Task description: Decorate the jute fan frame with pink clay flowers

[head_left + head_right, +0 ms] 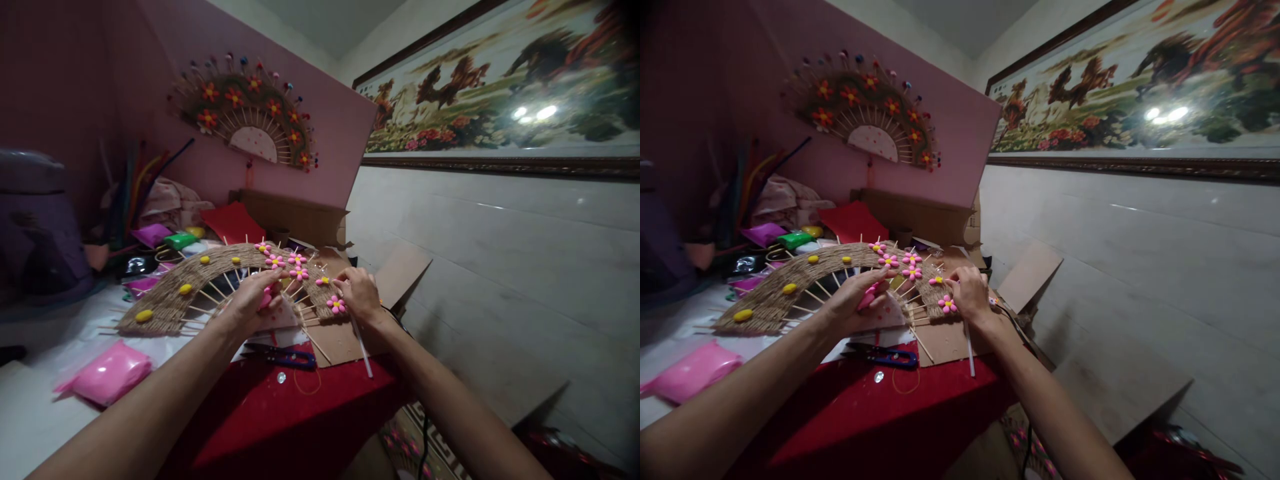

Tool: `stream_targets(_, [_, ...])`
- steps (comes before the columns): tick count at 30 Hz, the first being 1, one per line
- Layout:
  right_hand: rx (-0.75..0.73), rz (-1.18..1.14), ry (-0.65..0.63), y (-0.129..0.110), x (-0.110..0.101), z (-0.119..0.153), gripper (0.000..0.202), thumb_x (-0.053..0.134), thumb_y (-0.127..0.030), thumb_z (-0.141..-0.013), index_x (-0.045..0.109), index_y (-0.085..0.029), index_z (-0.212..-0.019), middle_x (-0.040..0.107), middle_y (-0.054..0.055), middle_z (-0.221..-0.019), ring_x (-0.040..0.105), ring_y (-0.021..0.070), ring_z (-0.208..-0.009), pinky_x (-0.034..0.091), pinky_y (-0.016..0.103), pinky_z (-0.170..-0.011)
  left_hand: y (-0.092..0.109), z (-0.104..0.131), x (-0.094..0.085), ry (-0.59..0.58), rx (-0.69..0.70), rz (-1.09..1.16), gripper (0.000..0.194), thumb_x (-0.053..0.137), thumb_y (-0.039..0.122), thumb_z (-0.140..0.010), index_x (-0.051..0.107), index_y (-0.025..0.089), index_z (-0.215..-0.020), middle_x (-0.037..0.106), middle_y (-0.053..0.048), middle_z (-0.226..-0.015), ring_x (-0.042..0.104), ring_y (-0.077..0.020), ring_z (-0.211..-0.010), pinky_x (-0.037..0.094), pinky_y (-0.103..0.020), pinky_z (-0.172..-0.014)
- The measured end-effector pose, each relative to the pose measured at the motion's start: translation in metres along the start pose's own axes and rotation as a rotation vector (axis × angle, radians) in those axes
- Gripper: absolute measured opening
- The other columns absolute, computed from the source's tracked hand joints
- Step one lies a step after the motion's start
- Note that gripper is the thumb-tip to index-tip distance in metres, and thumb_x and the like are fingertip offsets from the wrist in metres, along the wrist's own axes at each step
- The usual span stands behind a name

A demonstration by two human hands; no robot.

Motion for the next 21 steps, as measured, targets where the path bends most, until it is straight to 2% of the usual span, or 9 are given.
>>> stream_targets(2, [0.035,-0.114,0.038,0.005,-0.002,0.000,0.015,0.057,-0.030,-0.083,0.062,-0.020,-0.072,0.066,0.005,-0.081,0.054,0.0216,-0.086,0.035,0.035,-0.076,-0.001,-0.001,0.000,0.003,-0.007,0.019,0.014,0.065,0.021,-0.075,0.067,0.008,-0.072,0.039,0.005,-0.044,0.023,-0.0007,-0.032,0.014,-0.016,-0.031])
stream_targets(5, [0.131,-0.458,0.018,0.006,-0.003,0.003,0.021,0.057,-0.038,-0.080,0.061,-0.020,-0.070,0.062,0.003,-0.071,0.054,0.0175,-0.070,0.040,0.031,-0.065,-0.001,-0.003,-0.003,0.014,0.014,0.055,0.018,0.069,0.024,-0.073,0.062,0.009,-0.064,0.044,0.003,-0.050,0.027,-0.0011,-0.034,0.016,-0.016,-0.031])
stream_targets(8, [0.304,-0.859,-0.100,-0.002,0.003,0.011,0.028,0.060,-0.049,-0.076,0.058,-0.020,-0.074,0.056,-0.002,-0.061,0.049,0.0128,-0.050,0.038,0.027,-0.047,-0.005,-0.003,0.000,-0.055,-0.022,-0.009,0.021,0.069,0.029,-0.074,0.065,0.009,-0.068,0.049,0.001,-0.054,0.030,-0.0017,-0.035,0.015,-0.017,-0.031])
stream_targets(10, [0.359,-0.994,-0.193,-0.015,0.007,0.018,0.031,0.064,-0.051,-0.073,0.058,-0.021,-0.079,0.057,-0.003,-0.062,0.051,0.0131,-0.048,0.038,0.026,-0.043,-0.007,0.000,0.003,-0.100,-0.057,-0.087,0.020,0.069,0.029,-0.074,0.069,0.009,-0.077,0.053,0.000,-0.059,0.029,-0.0011,-0.035,0.014,-0.017,-0.033])
stream_targets(13, [0.259,-0.956,-0.204,-0.036,0.002,0.021,0.027,0.066,-0.046,-0.074,0.062,-0.020,-0.079,0.060,-0.001,-0.067,0.053,0.0130,-0.055,0.042,0.027,-0.048,-0.007,0.006,0.007,-0.117,-0.079,-0.175,0.022,0.072,0.029,-0.072,0.071,0.011,-0.085,0.056,0.000,-0.065,0.027,0.0000,-0.038,0.013,-0.017,-0.035])
stream_targets(18, [-0.040,-0.723,-0.031,-0.069,-0.020,0.020,0.013,0.064,-0.032,-0.080,0.068,-0.020,-0.075,0.064,0.002,-0.075,0.057,0.0173,-0.078,0.044,0.033,-0.073,-0.010,0.009,0.007,-0.075,-0.143,-0.163,0.033,0.067,0.044,-0.075,0.071,0.011,-0.079,0.050,0.001,-0.063,0.032,-0.0014,-0.042,0.020,-0.016,-0.037])
stream_targets(21, [-0.113,-0.718,0.008,-0.084,-0.025,0.022,0.010,0.064,-0.029,-0.082,0.069,-0.022,-0.077,0.065,0.002,-0.079,0.057,0.0185,-0.083,0.044,0.034,-0.079,-0.015,0.008,0.011,-0.152,-0.178,-0.094,0.036,0.062,0.046,-0.078,0.068,0.011,-0.076,0.045,0.003,-0.058,0.028,-0.0013,-0.038,0.019,-0.016,-0.036])
Point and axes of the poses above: each hand's wrist, its own z-axis away from the middle knuckle, its own x-axis out of the palm, y = z × x, the point moved 7 cm from there along -z, towards the middle knuckle
